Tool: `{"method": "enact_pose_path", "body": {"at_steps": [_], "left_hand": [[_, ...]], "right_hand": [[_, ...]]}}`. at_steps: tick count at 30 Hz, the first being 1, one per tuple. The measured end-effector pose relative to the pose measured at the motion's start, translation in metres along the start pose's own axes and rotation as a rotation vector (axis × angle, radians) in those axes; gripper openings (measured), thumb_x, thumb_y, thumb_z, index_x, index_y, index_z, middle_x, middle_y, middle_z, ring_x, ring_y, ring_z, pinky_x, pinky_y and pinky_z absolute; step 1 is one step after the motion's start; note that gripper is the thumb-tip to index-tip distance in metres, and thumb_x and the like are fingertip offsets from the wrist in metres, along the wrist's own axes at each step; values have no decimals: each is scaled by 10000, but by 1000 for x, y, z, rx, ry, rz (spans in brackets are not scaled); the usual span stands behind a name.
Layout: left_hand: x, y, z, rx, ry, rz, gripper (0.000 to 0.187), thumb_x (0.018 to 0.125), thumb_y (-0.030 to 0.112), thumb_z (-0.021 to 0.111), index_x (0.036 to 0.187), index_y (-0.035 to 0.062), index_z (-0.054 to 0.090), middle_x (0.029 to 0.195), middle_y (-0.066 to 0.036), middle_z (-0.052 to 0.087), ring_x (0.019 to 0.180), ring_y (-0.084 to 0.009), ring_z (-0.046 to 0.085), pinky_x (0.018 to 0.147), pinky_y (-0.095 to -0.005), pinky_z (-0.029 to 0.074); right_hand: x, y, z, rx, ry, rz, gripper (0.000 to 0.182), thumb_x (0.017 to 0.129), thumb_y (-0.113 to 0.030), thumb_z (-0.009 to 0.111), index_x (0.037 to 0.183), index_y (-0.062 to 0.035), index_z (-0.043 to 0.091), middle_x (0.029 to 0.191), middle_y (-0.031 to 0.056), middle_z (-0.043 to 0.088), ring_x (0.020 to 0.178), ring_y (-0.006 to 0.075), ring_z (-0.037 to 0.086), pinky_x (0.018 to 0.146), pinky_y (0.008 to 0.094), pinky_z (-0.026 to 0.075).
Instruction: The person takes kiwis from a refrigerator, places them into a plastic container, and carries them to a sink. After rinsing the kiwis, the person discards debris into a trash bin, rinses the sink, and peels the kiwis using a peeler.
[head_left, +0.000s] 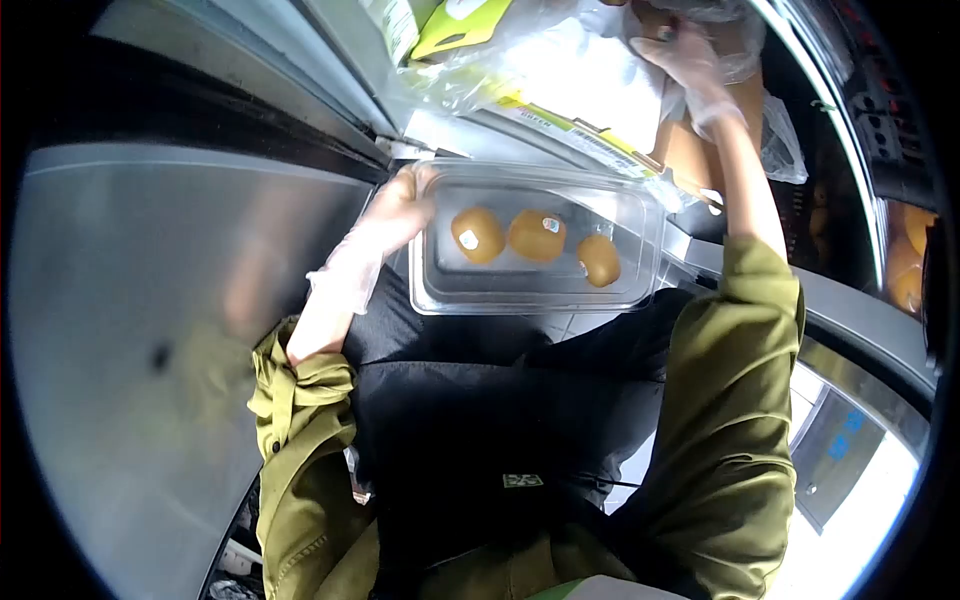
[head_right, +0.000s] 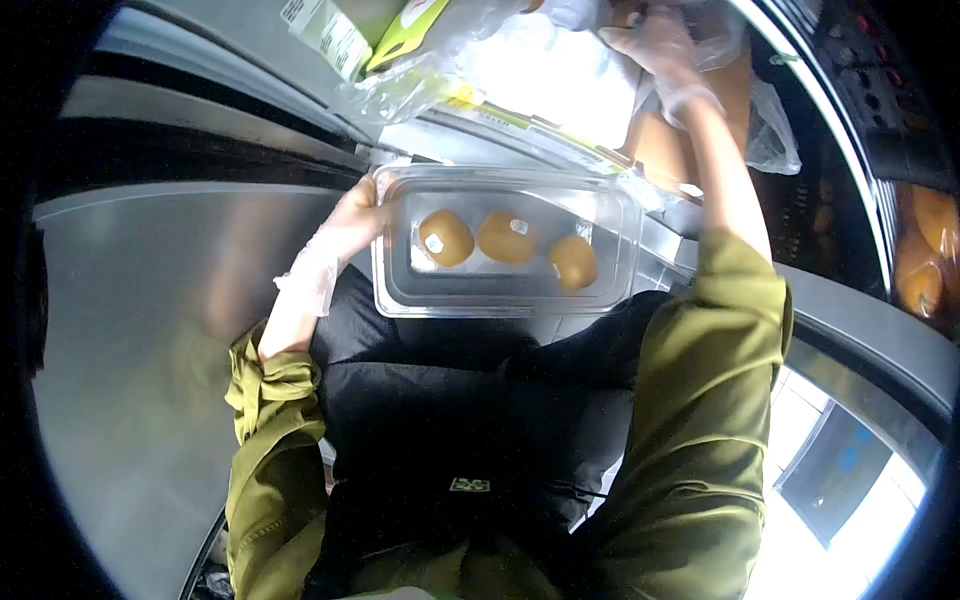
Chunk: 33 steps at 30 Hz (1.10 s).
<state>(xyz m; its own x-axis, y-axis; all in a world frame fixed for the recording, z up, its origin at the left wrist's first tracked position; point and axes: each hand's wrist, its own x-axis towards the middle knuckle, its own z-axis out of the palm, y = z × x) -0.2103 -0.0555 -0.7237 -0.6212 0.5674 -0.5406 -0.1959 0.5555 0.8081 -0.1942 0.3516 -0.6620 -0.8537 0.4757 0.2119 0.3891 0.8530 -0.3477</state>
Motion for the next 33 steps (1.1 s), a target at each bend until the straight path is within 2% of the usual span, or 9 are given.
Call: {"method": "enact_pose_path", "body": {"at_steps": [7,10,13,19,23,26,28,31,33], "left_hand": [[-3,7,1,-55,1,-14,354,763,77,519,1106,-9,506,1028,-129,585,1026,-190,538,905,-275,391],[-3,7,0,-11,-11,-1,342,768,81,523,1097,-11,504,1020,-123,580,1016,-172,531,894,-271,397],[-4,8,1,-19,-6,-5,382,786,94,523,1149,-18,483,1033,-144,591,988,-177,549,879,-270,407],[-2,3,3,-19,-7,5,450,809,121,530,1219,-38,437,1050,-177,598,1004,-208,562,876,-287,420],[2,-2,0,20,-13,-8,484,760,76,519,1222,-41,434,1075,-194,591,1030,-224,561,886,-301,422],[6,-9,3,18,-6,-16,478,747,63,519,1204,-51,439,1060,-192,591,1005,-228,569,868,-294,432],[3,-1,3,-72,-45,-36,439,739,31,520,1166,-55,459,1019,-152,590,950,-197,571,832,-285,446],[2,1,5,-81,-36,6,398,736,-2,514,1129,-49,474,964,-110,583,865,-167,576,737,-271,473],[-1,7,3,-70,-63,-57,389,743,9,522,1125,-45,475,961,-111,586,859,-164,578,710,-269,475]], "right_hand": [[-168,-86,-53,1148,-1016,133,774,692,-489,720,1282,-69,448,1219,107,514,1131,227,485,955,380,401],[-193,-123,-25,677,-1476,368,666,789,-460,640,1256,-17,468,1219,144,518,1145,217,474,987,311,345],[-206,-127,6,598,-1416,409,507,829,-484,540,1056,-33,594,901,105,643,853,218,609,802,312,464],[-187,-156,-12,-128,-1251,-200,587,854,-527,419,900,15,640,780,213,628,779,349,619,735,410,490],[-79,-87,-14,746,-1006,-190,316,857,-298,495,863,-7,619,685,89,578,675,210,590,643,331,483],[1,-69,15,322,-376,-89,405,822,-361,567,1069,-43,608,877,88,626,779,133,596,707,256,482],[27,-75,32,80,-452,-115,921,775,-626,453,1405,1,214,1476,224,127,1385,327,72,1114,343,114],[46,-84,76,59,-216,59,765,835,-527,441,1417,-90,208,1468,203,182,1344,354,216,1068,441,230],[71,-66,115,-158,-181,38,393,808,-320,491,1094,-53,521,1145,176,498,1075,302,491,869,420,406]]}}
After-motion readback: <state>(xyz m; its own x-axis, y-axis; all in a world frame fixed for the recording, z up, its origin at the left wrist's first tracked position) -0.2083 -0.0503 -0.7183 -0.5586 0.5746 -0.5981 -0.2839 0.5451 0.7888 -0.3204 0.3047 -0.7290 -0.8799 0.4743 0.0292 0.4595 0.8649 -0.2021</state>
